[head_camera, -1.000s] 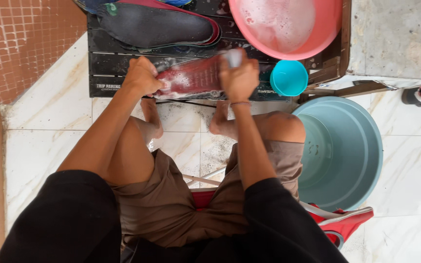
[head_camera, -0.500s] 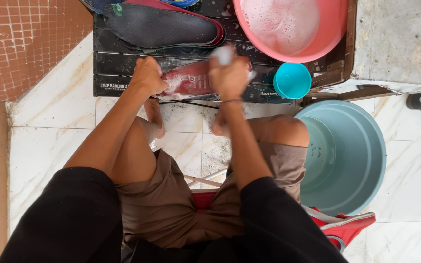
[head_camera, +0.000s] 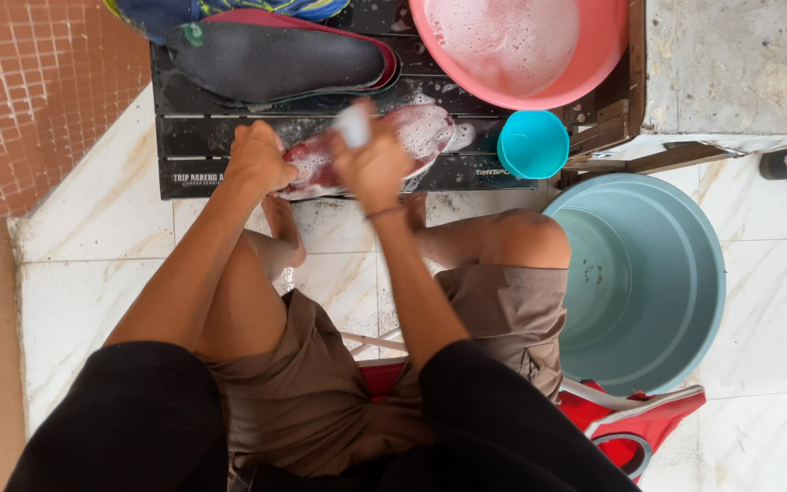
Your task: The person scrubs a red shoe insole with a brush and soapy water, repeatedly dipping the brush into a pink basin to apply more soap. The person flips the insole over to scrub both sides and then places it on a black crate next to other insoles.
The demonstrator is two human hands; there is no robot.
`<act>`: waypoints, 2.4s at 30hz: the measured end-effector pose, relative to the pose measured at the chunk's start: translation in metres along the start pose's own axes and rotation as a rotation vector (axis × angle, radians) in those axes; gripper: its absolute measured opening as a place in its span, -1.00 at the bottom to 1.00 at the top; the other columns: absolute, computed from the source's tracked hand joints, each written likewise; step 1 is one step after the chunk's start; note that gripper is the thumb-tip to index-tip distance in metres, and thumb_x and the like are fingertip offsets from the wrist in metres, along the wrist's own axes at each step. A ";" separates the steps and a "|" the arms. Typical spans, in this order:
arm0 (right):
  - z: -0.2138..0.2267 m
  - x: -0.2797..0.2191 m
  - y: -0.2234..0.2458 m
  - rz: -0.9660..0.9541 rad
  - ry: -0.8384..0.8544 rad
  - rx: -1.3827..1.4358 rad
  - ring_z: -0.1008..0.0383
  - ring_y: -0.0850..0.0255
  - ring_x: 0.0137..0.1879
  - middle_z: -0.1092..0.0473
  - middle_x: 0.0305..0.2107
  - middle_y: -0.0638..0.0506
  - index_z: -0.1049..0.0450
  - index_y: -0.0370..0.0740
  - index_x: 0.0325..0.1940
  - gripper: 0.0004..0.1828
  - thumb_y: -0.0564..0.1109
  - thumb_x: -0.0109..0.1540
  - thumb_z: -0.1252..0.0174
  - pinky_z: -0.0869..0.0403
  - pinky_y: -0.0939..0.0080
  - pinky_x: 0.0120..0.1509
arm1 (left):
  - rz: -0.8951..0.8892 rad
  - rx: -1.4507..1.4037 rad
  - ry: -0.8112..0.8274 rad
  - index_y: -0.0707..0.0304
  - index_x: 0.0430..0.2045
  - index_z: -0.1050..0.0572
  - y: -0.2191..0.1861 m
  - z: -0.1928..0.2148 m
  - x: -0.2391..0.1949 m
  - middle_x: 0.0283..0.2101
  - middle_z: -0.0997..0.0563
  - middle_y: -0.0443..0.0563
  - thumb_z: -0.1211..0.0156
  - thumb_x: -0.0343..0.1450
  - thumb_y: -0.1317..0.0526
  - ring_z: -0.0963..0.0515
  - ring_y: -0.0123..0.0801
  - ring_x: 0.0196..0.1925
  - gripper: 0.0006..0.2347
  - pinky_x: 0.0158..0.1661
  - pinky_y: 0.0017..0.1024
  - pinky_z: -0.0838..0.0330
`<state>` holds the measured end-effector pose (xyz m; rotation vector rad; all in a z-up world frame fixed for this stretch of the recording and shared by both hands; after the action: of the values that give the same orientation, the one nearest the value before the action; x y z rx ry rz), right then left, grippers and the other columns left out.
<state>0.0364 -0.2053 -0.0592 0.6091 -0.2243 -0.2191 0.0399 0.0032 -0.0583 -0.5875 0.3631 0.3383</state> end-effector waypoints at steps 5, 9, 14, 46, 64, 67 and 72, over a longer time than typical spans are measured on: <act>0.002 0.020 -0.064 -0.057 -0.085 -0.013 -0.79 -0.29 -0.11 -0.63 -0.35 -0.14 -0.76 0.12 0.18 -0.34 0.44 0.12 -0.54 -0.73 -0.39 0.01 | 0.015 -0.007 -0.011 0.33 -0.21 -0.79 0.007 0.002 -0.007 -0.02 -0.71 0.68 -0.66 0.25 0.32 -0.74 0.66 0.05 -0.74 0.04 0.21 -0.76; 0.057 0.070 -0.099 -0.158 -0.406 -0.106 -0.77 -0.31 -0.17 -0.64 -0.35 -0.15 -0.81 0.07 0.12 -0.37 0.39 0.08 -0.52 -0.72 -0.45 -0.07 | 0.033 -0.003 -0.004 0.36 -0.18 -0.78 0.008 -0.001 -0.001 0.09 -0.69 0.68 -0.67 0.24 0.34 -0.72 0.64 0.15 -0.71 0.15 0.20 -0.71; -0.021 -0.018 -0.025 0.024 -0.236 0.047 -0.78 -0.31 -0.11 -0.67 -0.30 -0.19 -0.77 -0.05 0.18 -0.31 0.35 0.09 -0.57 -0.73 -0.40 0.00 | 0.023 0.014 0.000 0.36 -0.16 -0.78 0.015 -0.011 0.016 0.12 -0.66 0.68 -0.69 0.21 0.30 -0.71 0.66 0.15 -0.66 0.18 0.21 -0.70; 0.013 -0.003 -0.022 -0.008 0.067 0.212 -0.77 -0.40 -0.07 -0.68 -0.37 -0.28 -0.79 -0.04 -0.02 -0.36 0.43 0.07 -0.51 -0.73 -0.46 0.05 | 0.025 -0.024 -0.013 0.41 -0.26 -0.75 0.002 0.014 -0.008 0.06 -0.70 0.63 -0.66 0.25 0.35 -0.72 0.62 0.16 -0.75 0.14 0.22 -0.70; 0.042 0.030 -0.061 -0.077 -0.250 -0.021 -0.78 -0.31 -0.21 -0.66 -0.44 -0.18 -0.79 0.10 0.21 -0.42 0.41 0.25 -0.45 -0.69 -0.38 -0.13 | 0.005 -0.041 -0.020 0.32 -0.32 -0.78 0.000 0.006 -0.007 -0.08 -0.74 0.68 -0.73 0.13 0.32 -0.77 0.62 0.02 -0.71 -0.03 0.21 -0.75; 0.011 -0.013 -0.004 -0.083 -0.255 -0.043 -0.76 -0.36 -0.24 -0.63 -0.50 -0.27 -0.83 -0.15 -0.01 -0.40 0.35 0.14 -0.48 -0.70 -0.36 -0.12 | 0.007 0.030 -0.011 0.40 -0.36 -0.79 0.018 -0.011 0.032 -0.10 -0.77 0.63 -0.71 0.18 0.35 -0.78 0.58 0.04 -0.76 -0.04 0.17 -0.76; 0.007 -0.044 0.012 0.148 0.001 0.129 -0.80 -0.26 -0.15 -0.69 -0.40 -0.20 -0.82 0.04 -0.04 -0.40 0.49 0.11 -0.52 -0.72 -0.30 -0.04 | 0.045 -0.028 -0.013 0.37 -0.33 -0.78 -0.009 0.015 -0.017 -0.11 -0.76 0.65 -0.71 0.20 0.32 -0.77 0.61 0.03 -0.76 -0.03 0.19 -0.76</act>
<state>-0.0057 -0.1881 -0.0530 0.7170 -0.2829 -0.0617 0.0324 0.0013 -0.0357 -0.6051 0.3596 0.3914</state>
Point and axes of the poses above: each hand's wrist, its own x-axis towards the middle knuckle, its own z-axis out of the back of the hand, y = z × x, the point moved 3 cm from there along x, towards the middle knuckle
